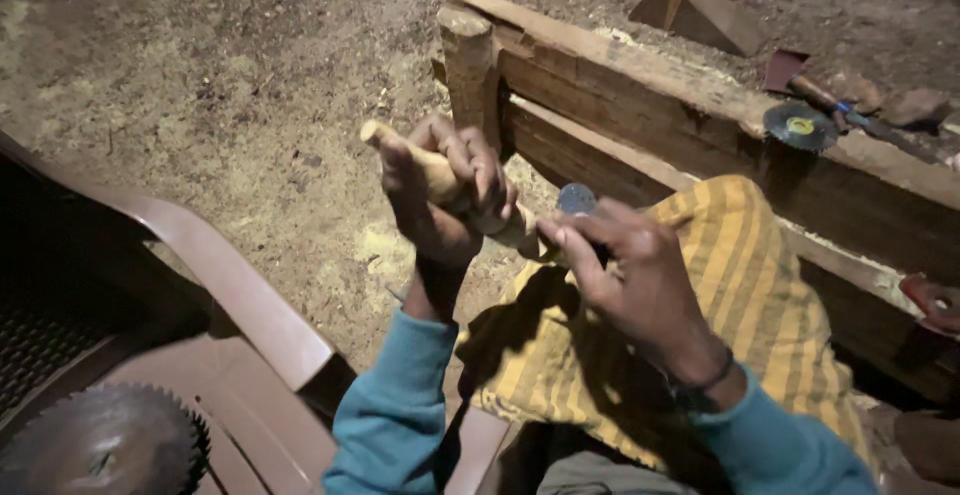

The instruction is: The person sits on a plastic chair and sands a turned wooden object using a sanding disc. They hold the object in their left hand and rub the sanding disc against its surface with their right hand, rotating the object to work on different sections.

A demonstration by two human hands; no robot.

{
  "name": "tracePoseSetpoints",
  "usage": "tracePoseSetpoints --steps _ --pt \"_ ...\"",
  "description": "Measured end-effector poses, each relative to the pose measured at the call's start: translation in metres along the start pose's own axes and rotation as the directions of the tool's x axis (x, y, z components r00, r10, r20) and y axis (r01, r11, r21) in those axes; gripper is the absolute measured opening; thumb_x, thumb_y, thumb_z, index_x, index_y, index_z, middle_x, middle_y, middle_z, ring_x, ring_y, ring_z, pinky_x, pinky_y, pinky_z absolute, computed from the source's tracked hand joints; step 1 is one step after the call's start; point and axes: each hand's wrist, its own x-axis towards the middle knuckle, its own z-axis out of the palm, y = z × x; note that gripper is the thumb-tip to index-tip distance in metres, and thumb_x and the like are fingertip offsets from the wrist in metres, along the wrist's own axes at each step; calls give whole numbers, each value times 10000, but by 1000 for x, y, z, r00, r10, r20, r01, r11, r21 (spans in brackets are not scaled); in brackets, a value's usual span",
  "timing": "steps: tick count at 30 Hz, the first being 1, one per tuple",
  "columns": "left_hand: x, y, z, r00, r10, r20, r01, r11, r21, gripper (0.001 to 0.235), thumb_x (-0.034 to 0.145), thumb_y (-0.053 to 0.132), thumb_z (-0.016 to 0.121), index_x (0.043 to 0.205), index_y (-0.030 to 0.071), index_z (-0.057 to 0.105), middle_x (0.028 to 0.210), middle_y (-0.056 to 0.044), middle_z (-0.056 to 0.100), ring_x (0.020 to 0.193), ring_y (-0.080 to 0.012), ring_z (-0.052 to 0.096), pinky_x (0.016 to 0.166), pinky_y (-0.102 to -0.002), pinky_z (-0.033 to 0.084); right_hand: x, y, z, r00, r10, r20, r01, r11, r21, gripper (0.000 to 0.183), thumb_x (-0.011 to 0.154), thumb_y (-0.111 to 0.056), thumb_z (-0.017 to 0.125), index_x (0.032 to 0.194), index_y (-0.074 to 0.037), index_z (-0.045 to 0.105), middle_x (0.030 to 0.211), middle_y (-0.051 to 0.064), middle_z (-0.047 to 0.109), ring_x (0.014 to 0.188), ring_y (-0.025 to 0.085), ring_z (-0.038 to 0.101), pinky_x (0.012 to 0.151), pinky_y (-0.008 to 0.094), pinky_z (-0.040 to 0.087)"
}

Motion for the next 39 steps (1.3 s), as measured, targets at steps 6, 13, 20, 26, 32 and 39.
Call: tracePoseSetpoints --steps 6,13,20,26,32,39 --pt "3 3 9 999 -23 42 22 1000 18 618 1066 656 470 908 58 471 645 -107 483 456 -171 433 441 -306 441 6 2 -1 998 -64 13 63 998 14 170 941 -113 687 1058 -33 782 817 119 689 695 211 654 620 360 510" --pt "2 5 4 1000 -22 10 22 1000 21 638 1089 641 462 862 45 463 630 -108 470 478 -183 441 478 -329 453 8 5 3 998 36 49 -37 999 13 202 925 -122 696 1078 -54 810 787 118 688 669 220 634 593 344 489" --pt "5 0 -7 996 61 -59 -67 993 -97 550 1037 595 452 873 74 513 692 -95 520 539 -202 534 434 -368 545 -13 48 -38 933 357 36 -332 819 468 281 1050 -265 585 1173 -79 757 1058 52 753 889 136 700 734 301 610" --pt "3 22 -6 989 90 -113 -102 989 -104 597 1098 613 426 904 63 554 646 -83 541 486 -167 499 446 -313 487 -63 105 -126 710 683 -174 -444 625 642 256 1145 -242 608 1178 -8 708 1000 108 683 793 155 626 733 341 563" --pt "-5 -31 39 961 -32 -276 22 999 -40 575 1114 576 476 859 61 502 632 -102 478 503 -193 457 485 -345 452 -125 169 -151 758 604 -247 -478 771 421 267 1177 -226 525 1157 4 660 1014 41 681 865 162 635 794 314 537" --pt "-15 -82 75 870 -257 -420 237 966 -100 516 1037 563 489 864 77 472 652 -108 474 540 -219 449 558 -385 478 -157 209 -117 768 543 -339 -582 813 -19 247 1154 -231 504 1133 -1 592 964 181 664 858 326 658 757 435 516"
